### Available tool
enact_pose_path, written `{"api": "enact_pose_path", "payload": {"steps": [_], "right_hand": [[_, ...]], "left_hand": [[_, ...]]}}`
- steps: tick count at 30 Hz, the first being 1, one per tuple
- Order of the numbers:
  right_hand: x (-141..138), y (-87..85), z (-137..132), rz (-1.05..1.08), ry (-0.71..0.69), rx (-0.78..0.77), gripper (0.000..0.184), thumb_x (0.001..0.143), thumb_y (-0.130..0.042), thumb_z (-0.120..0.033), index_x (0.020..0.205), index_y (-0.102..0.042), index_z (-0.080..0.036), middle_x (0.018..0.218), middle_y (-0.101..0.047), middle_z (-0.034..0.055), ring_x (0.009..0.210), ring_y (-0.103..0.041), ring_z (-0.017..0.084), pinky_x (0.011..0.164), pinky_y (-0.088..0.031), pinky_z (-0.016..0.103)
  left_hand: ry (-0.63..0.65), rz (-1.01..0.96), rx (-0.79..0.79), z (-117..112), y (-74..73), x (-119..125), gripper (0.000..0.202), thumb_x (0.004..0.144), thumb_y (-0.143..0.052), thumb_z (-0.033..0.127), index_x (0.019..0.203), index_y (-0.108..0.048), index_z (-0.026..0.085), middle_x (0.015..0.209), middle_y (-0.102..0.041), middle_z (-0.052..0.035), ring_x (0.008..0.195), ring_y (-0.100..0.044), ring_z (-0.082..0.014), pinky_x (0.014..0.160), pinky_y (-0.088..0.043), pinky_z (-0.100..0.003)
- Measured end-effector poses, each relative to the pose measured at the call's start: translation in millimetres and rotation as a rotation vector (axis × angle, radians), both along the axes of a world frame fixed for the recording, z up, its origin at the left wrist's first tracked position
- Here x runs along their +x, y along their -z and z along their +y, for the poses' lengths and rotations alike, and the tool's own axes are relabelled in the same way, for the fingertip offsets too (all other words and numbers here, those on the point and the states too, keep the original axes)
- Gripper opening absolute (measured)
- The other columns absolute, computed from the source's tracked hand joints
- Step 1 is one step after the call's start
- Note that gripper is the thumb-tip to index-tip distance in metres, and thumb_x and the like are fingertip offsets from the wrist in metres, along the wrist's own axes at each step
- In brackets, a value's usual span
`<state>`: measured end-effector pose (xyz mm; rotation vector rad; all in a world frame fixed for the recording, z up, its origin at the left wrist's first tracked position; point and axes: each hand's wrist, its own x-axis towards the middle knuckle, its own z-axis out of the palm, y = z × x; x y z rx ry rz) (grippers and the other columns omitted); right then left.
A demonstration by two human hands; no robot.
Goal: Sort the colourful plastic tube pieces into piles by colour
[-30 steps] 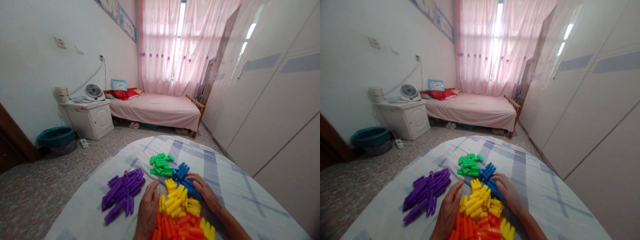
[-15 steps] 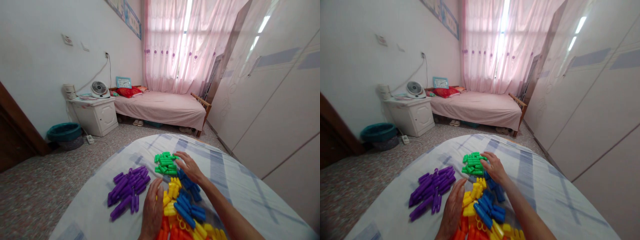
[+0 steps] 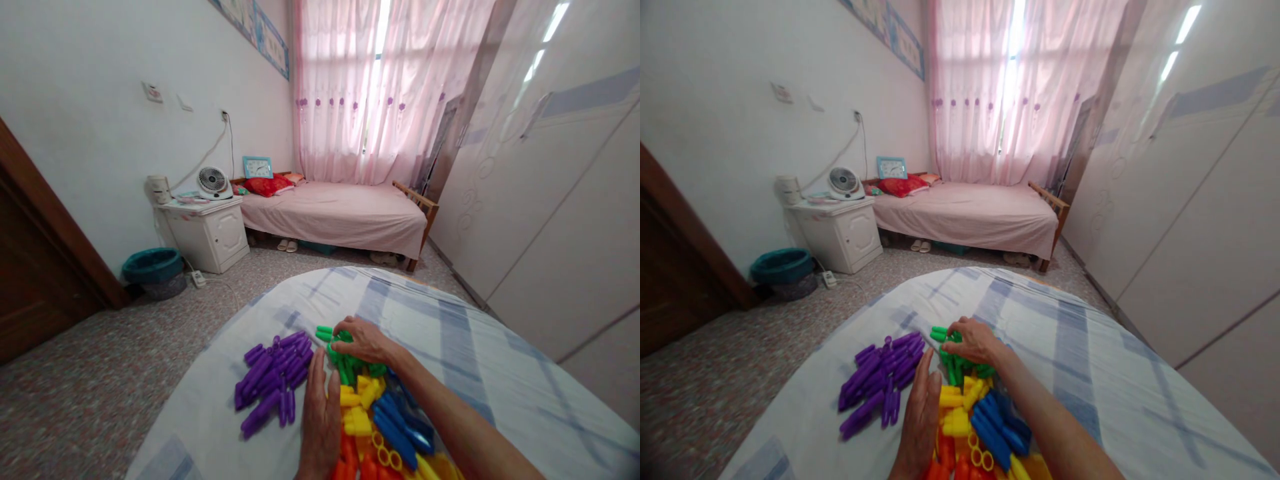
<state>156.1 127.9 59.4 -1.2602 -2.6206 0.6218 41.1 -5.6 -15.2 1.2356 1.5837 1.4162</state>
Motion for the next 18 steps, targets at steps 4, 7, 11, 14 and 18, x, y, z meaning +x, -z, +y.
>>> {"api": "enact_pose_path", "payload": {"steps": [4,7,11,14,18], "right_hand": [[26.5,-15.8,-49.9,0.104,-0.077,-0.070,0.026,0.082,-0.054,-0.040,0.098,-0.065,-0.024,0.096,-0.061,0.0015,0.085,-0.057,0.016,0.078,-0.042,0.027],[43.3,-25.6,-94.0,0.196,-0.055,-0.102,0.022,0.081,-0.056,-0.034,0.099,-0.062,-0.024,0.097,-0.060,0.0013,0.087,-0.056,0.017,0.081,-0.042,0.029],[59.1,-36.9,-140.0,0.263,-0.086,-0.212,0.026,0.082,-0.056,-0.035,0.107,-0.061,-0.028,0.110,-0.060,0.0035,0.102,-0.054,0.021,0.091,-0.042,0.034],[73.3,-34.8,-135.4,0.357,-0.005,-0.171,0.029,0.087,-0.049,-0.039,0.112,-0.059,-0.029,0.122,-0.056,0.0038,0.114,-0.049,0.021,0.100,-0.037,0.036],[93.2,-3.4,-81.1,0.335,0.347,0.103,0.042,0.085,-0.046,-0.045,0.119,-0.057,-0.022,0.129,-0.052,0.0093,0.121,-0.044,0.025,0.106,-0.031,0.044]], "left_hand": [[0.031,-0.001,0.043,0.5,2.8,-0.1,0.054,0.093,-0.033,0.044,0.140,-0.035,0.018,0.148,-0.032,-0.0082,0.138,-0.025,-0.0201,0.115,-0.018,-0.039],[0.064,-0.013,0.047,-0.1,1.8,-0.8,0.051,0.092,-0.034,0.045,0.135,-0.043,0.019,0.144,-0.040,-0.0086,0.135,-0.033,-0.0205,0.114,-0.023,-0.039],[0.106,-0.011,0.038,-2.0,-5.8,-1.7,0.050,0.092,-0.032,0.046,0.127,-0.051,0.016,0.137,-0.048,-0.0100,0.130,-0.039,-0.0207,0.112,-0.026,-0.039],[0.124,-0.009,0.060,-1.9,-10.2,-2.0,0.047,0.093,-0.031,0.045,0.124,-0.053,0.017,0.134,-0.050,-0.0101,0.127,-0.043,-0.0197,0.111,-0.029,-0.039],[0.093,0.010,0.083,0.4,-7.6,-2.0,0.045,0.093,-0.032,0.043,0.121,-0.055,0.017,0.133,-0.050,-0.0105,0.127,-0.042,-0.0207,0.111,-0.029,-0.041]]}}
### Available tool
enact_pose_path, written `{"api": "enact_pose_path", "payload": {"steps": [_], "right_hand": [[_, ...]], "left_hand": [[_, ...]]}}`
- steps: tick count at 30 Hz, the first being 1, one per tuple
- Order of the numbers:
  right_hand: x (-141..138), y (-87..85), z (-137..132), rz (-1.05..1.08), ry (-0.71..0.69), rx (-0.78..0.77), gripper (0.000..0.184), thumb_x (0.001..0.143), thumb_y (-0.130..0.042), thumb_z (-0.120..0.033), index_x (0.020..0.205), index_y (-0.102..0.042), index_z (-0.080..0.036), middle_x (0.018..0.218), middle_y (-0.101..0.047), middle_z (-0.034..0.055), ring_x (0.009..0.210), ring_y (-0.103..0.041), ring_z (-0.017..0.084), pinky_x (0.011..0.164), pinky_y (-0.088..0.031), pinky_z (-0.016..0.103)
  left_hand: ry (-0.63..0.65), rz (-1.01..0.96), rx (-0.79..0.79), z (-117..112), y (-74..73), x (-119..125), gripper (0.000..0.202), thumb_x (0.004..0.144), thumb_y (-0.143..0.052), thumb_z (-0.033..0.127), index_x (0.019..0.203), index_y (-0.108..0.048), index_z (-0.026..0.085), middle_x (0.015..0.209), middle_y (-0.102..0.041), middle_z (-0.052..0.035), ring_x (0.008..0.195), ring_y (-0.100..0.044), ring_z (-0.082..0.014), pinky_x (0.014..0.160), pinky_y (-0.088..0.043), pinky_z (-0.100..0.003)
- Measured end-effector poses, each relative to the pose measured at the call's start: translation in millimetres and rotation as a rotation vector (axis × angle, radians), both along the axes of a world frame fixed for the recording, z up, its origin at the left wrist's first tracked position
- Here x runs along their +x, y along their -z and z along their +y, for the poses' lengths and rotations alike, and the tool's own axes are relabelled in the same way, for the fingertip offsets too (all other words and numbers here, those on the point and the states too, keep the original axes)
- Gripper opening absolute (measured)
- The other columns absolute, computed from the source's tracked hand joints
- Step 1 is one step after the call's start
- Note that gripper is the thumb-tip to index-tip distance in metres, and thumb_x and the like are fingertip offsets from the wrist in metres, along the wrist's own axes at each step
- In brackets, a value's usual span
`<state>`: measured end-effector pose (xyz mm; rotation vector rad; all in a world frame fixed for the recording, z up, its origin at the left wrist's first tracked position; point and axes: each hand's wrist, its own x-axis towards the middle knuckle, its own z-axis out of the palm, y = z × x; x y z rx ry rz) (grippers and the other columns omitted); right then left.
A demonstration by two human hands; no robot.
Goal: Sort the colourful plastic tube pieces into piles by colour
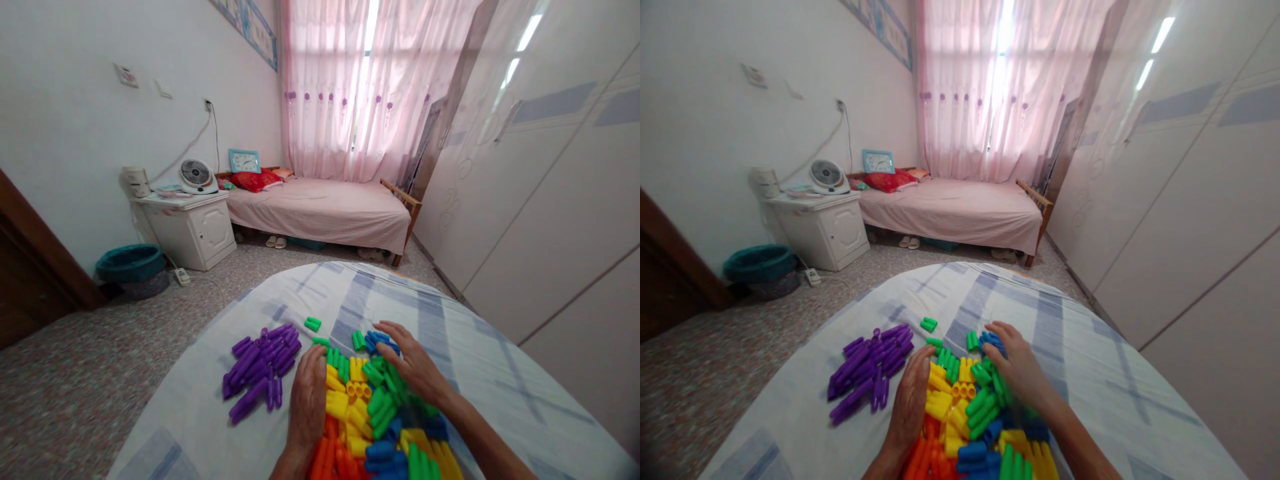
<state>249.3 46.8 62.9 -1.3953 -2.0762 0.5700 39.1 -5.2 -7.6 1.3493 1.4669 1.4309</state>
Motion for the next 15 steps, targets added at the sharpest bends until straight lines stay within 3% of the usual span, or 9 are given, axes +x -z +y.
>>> {"api": "enact_pose_path", "payload": {"steps": [2,6,12,15], "right_hand": [[3.0,20.1,26.0,-0.071,0.092,-0.009,0.046,0.084,-0.044,-0.046,0.120,-0.057,-0.019,0.130,-0.052,0.0115,0.124,-0.042,0.027,0.106,-0.029,0.047],[-10.3,38.7,39.0,-0.106,0.039,-0.082,0.045,0.086,-0.043,-0.046,0.117,-0.060,-0.017,0.125,-0.057,0.0115,0.119,-0.048,0.027,0.104,-0.032,0.045],[-33.4,12.5,-11.8,-0.007,-0.142,-0.224,0.045,0.086,-0.046,-0.045,0.123,-0.054,-0.020,0.124,-0.059,0.0076,0.112,-0.053,0.023,0.099,-0.039,0.039],[-37.4,-1.1,-44.6,0.017,-0.144,-0.175,0.050,0.084,-0.051,-0.043,0.129,-0.048,-0.023,0.130,-0.053,0.0077,0.118,-0.049,0.024,0.102,-0.036,0.041]], "left_hand": [[-0.011,0.023,0.005,0.8,3.1,0.0,0.045,0.093,-0.033,0.043,0.123,-0.055,0.018,0.137,-0.047,-0.0099,0.129,-0.039,-0.0213,0.112,-0.026,-0.042],[0.032,0.085,0.024,0.6,5.5,0.2,0.044,0.093,-0.035,0.041,0.127,-0.053,0.021,0.141,-0.044,-0.0072,0.132,-0.036,-0.0209,0.114,-0.023,-0.042],[0.060,0.092,-0.016,-1.6,-2.1,0.1,0.046,0.091,-0.036,0.043,0.127,-0.053,0.018,0.132,-0.053,-0.0092,0.125,-0.046,-0.0214,0.109,-0.031,-0.039],[0.071,0.060,-0.025,-2.9,-6.9,0.3,0.046,0.091,-0.037,0.043,0.124,-0.055,0.017,0.129,-0.056,-0.0095,0.121,-0.049,-0.0213,0.107,-0.034,-0.039]]}}
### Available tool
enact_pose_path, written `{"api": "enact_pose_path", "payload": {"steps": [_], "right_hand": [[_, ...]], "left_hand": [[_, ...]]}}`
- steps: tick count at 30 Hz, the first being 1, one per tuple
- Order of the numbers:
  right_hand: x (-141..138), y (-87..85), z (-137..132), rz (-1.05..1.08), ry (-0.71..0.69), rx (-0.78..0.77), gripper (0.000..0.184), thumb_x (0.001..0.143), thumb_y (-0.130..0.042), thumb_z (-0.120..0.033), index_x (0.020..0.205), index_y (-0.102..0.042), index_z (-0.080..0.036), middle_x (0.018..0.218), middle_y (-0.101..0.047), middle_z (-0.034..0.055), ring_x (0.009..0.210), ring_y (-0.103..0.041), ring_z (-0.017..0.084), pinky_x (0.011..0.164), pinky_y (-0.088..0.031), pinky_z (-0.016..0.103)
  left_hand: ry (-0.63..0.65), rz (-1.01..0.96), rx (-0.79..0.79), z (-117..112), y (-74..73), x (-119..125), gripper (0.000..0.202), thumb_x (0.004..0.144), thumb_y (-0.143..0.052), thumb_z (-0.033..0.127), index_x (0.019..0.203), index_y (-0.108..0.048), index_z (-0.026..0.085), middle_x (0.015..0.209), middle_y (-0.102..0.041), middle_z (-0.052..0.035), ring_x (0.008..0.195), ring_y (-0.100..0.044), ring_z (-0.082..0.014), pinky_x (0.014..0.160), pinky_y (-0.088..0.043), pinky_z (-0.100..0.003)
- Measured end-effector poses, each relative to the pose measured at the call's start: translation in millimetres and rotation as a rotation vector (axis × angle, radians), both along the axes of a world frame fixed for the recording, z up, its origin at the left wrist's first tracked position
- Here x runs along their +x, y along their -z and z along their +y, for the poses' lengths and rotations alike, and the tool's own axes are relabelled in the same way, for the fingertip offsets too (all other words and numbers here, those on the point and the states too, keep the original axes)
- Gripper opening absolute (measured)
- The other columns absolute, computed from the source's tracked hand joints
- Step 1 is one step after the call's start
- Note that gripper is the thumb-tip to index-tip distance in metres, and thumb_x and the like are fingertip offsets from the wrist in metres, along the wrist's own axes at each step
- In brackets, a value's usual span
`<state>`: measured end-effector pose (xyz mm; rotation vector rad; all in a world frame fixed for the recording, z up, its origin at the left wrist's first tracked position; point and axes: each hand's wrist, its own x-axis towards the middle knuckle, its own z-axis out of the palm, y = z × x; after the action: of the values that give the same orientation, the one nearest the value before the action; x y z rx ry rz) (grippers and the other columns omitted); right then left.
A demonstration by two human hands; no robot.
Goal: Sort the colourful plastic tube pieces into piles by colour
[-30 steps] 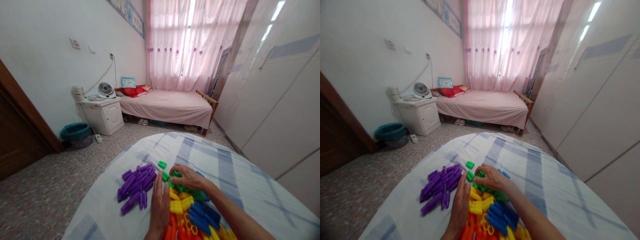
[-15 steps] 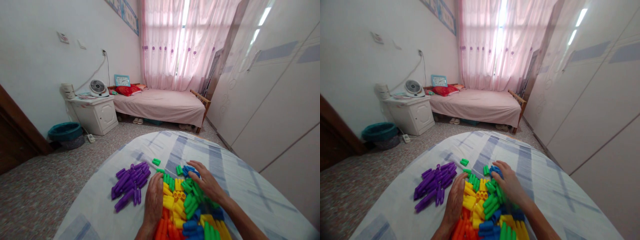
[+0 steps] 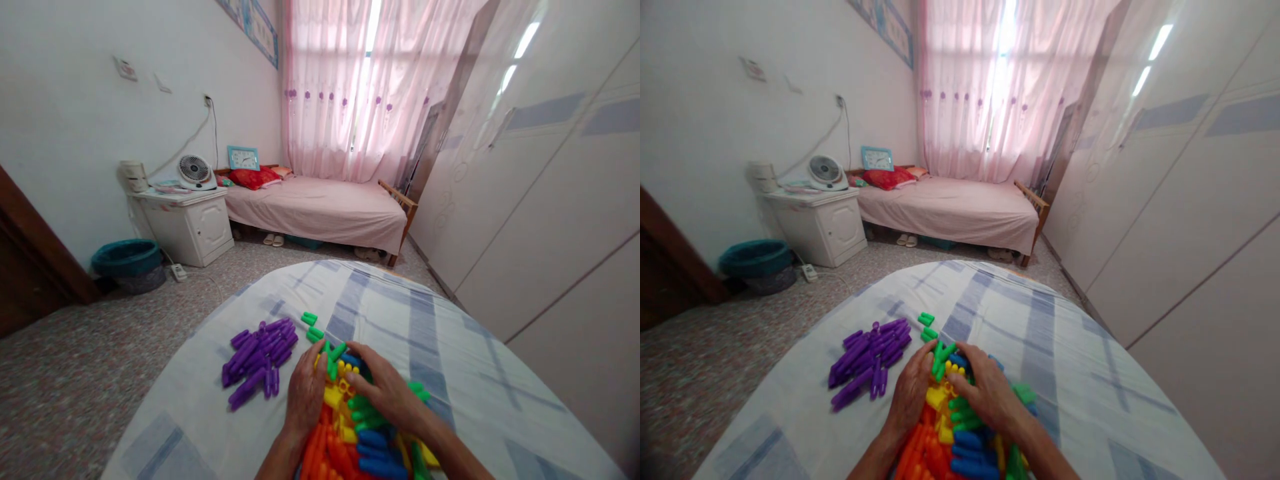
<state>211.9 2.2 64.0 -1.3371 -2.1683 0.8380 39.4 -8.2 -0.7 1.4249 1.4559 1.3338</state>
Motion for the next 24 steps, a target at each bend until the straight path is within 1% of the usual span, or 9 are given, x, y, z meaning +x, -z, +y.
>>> {"api": "enact_pose_path", "payload": {"steps": [4,6,10,13,15,17,20,22,24], "right_hand": [[6.7,-11.1,-38.4,0.005,-0.059,0.091,0.043,0.085,-0.051,-0.043,0.126,-0.051,-0.030,0.132,-0.051,0.0046,0.122,-0.045,0.025,0.104,-0.034,0.043],[21.6,-9.0,-51.7,0.000,0.005,0.156,0.039,0.085,-0.049,-0.044,0.122,-0.054,-0.032,0.132,-0.051,0.0034,0.124,-0.044,0.025,0.105,-0.033,0.045],[74.5,20.7,-66.8,0.049,0.439,0.347,0.043,0.084,-0.042,-0.051,0.114,-0.058,-0.026,0.125,-0.056,0.0070,0.122,-0.045,0.029,0.107,-0.028,0.050],[111.1,52.0,-77.1,0.086,0.757,0.280,0.054,0.082,-0.035,-0.057,0.114,-0.057,-0.020,0.122,-0.057,0.0109,0.116,-0.049,0.031,0.102,-0.035,0.050],[123.5,67.1,-83.8,0.099,0.875,0.200,0.059,0.081,-0.032,-0.058,0.115,-0.057,-0.017,0.122,-0.056,0.0130,0.113,-0.051,0.032,0.099,-0.037,0.049],[126.6,75.6,-87.7,0.106,0.930,0.175,0.061,0.082,-0.030,-0.057,0.117,-0.055,-0.015,0.122,-0.056,0.0142,0.113,-0.051,0.032,0.098,-0.038,0.048],[123.3,81.7,-86.9,0.070,0.914,0.246,0.061,0.083,-0.028,-0.055,0.117,-0.055,-0.013,0.119,-0.056,0.0148,0.112,-0.050,0.030,0.099,-0.037,0.046],[121.2,85.5,-84.2,0.034,0.881,0.291,0.060,0.084,-0.027,-0.054,0.116,-0.055,-0.012,0.117,-0.057,0.0144,0.111,-0.051,0.029,0.099,-0.036,0.045],[120.8,89.5,-81.7,0.026,0.863,0.303,0.059,0.085,-0.026,-0.053,0.117,-0.055,-0.013,0.117,-0.057,0.0136,0.110,-0.051,0.028,0.099,-0.037,0.043]], "left_hand": [[0.015,-0.027,0.052,-1.1,-5.3,1.0,0.043,0.091,-0.036,0.041,0.119,-0.059,0.017,0.127,-0.058,-0.0084,0.120,-0.050,-0.0196,0.106,-0.034,-0.036],[0.011,-0.027,0.094,-2.0,-6.9,1.3,0.042,0.092,-0.036,0.040,0.116,-0.061,0.017,0.124,-0.059,-0.0084,0.118,-0.051,-0.0192,0.106,-0.035,-0.036],[-0.020,0.026,0.206,-6.5,-10.4,2.1,0.038,0.092,-0.036,0.036,0.113,-0.062,0.018,0.118,-0.062,-0.0078,0.114,-0.053,-0.0181,0.104,-0.037,-0.035],[-0.052,0.082,0.275,-11.1,-20.1,2.1,0.036,0.093,-0.035,0.034,0.111,-0.062,0.017,0.117,-0.062,-0.0079,0.114,-0.053,-0.0177,0.103,-0.038,-0.036],[-0.066,0.142,0.324,-12.1,-31.3,-3.0,0.036,0.093,-0.034,0.033,0.111,-0.061,0.017,0.118,-0.061,-0.0082,0.115,-0.052,-0.0177,0.103,-0.038,-0.036],[-0.086,0.228,0.377,-9.3,-42.9,-17.1,0.035,0.093,-0.034,0.033,0.112,-0.060,0.018,0.120,-0.060,-0.0081,0.118,-0.051,-0.0177,0.104,-0.037,-0.037],[-0.188,0.388,0.385,2.0,-50.4,-59.7,0.036,0.093,-0.034,0.034,0.113,-0.059,0.017,0.123,-0.057,-0.0083,0.121,-0.048,-0.0184,0.106,-0.035,-0.037],[-0.310,0.514,0.267,11.2,-45.4,-98.2,0.039,0.092,-0.031,0.035,0.115,-0.057,0.018,0.127,-0.054,-0.0086,0.124,-0.045,-0.0192,0.108,-0.032,-0.037],[-0.335,0.555,0.196,19.0,-34.8,-136.0,0.043,0.091,-0.028,0.033,0.114,-0.057,0.012,0.128,-0.053,-0.0149,0.126,-0.042,-0.0247,0.110,-0.028,-0.044]]}}
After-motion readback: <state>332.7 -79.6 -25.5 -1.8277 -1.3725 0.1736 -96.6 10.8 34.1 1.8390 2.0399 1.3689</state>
